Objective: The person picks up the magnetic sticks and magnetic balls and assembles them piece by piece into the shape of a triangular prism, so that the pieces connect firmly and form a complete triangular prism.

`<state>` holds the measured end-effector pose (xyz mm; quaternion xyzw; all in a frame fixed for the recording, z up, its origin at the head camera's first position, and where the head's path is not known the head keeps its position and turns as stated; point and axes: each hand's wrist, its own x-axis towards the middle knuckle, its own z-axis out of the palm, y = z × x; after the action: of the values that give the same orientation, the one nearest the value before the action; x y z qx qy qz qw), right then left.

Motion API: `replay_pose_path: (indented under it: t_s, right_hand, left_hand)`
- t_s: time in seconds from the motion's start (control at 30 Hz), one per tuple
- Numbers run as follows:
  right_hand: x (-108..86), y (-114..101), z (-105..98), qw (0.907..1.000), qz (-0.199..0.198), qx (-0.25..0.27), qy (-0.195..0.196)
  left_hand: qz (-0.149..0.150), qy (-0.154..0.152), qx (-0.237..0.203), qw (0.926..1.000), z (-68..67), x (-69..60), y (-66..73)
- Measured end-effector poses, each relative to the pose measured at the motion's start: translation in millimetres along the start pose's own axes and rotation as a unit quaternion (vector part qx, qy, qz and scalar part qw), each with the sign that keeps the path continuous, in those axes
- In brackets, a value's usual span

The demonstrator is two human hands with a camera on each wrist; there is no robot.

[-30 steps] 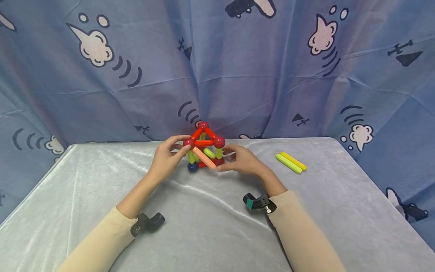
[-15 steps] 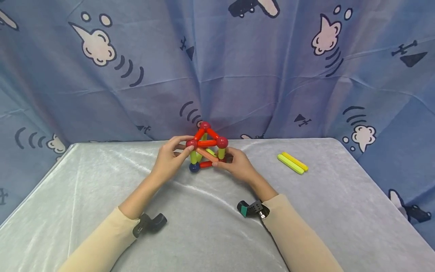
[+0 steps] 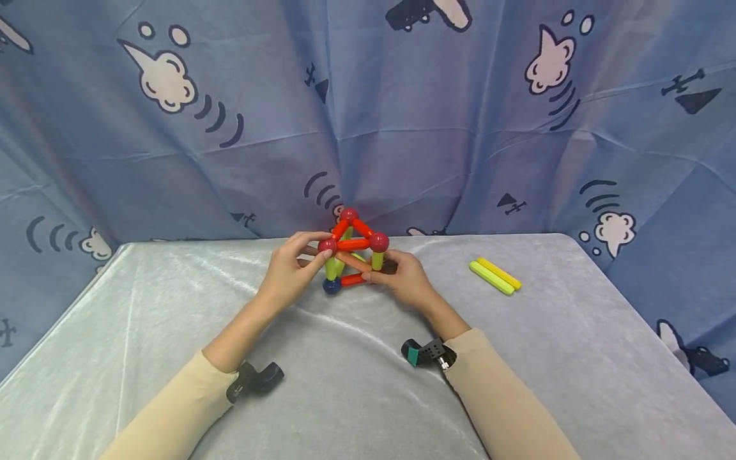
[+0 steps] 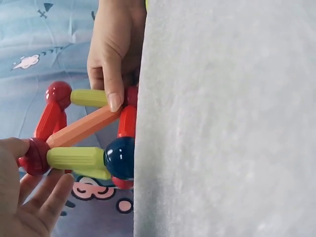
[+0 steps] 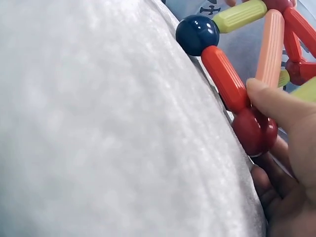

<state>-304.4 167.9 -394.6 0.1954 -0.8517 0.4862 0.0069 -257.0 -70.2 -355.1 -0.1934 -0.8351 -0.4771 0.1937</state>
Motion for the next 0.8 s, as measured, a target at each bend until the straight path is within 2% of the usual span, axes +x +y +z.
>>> replay_pose_path:
  t_s: [0.17, 0.27, 0.37, 0.47, 0.57, 0.63, 0.7, 0.73, 0.8]
  right_hand:
    - [-0.6, -2, -2, 0.9947, 0.029, -0.057, 0.081]
    - [0.1, -3, -3, 0.9941, 0.03, -0.049, 0.092]
    - [1.2, -5, -2, 0.9969, 0.022, -0.027, 0.07]
    - [1.7, -7, -2, 0.9994, 0.014, 0.023, 0.023]
    - [2.3, -9, -4, 0.9954, 0.013, 0.084, -0.045]
    - [2.9, -11, -8, 0.9906, 0.017, 0.112, -0.076]
    - [3.5, -13, -14, 0.9884, 0.015, 0.126, -0.084]
    - [3.6, -15, -17, 0.9888, 0.009, 0.127, -0.077]
    - [2.8, -18, -24, 0.9923, -0.009, 0.111, -0.054]
  left_hand:
    - [0.048, -0.005, 0.026, 0.9985, 3.5, -2.7, 2.9]
    - [0.067, -0.006, 0.039, 0.997, 5.8, -3.5, 5.2]
    - [0.081, -0.006, 0.035, 0.9961, 7.6, -4.0, 8.0]
    - [0.093, -0.018, 0.032, 0.9949, 9.2, -5.0, 12.8]
    - [0.114, -0.049, 0.053, 0.9908, 10.7, -6.4, 19.5]
    - [0.133, -0.064, 0.071, 0.9866, 10.8, -7.1, 23.1]
    - [0.153, -0.053, 0.082, 0.9834, 9.7, -7.0, 25.6]
    - [0.155, -0.036, 0.086, 0.9835, 8.6, -6.4, 26.0]
    - [0.139, 0.007, 0.099, 0.9852, 5.7, -4.4, 25.2]
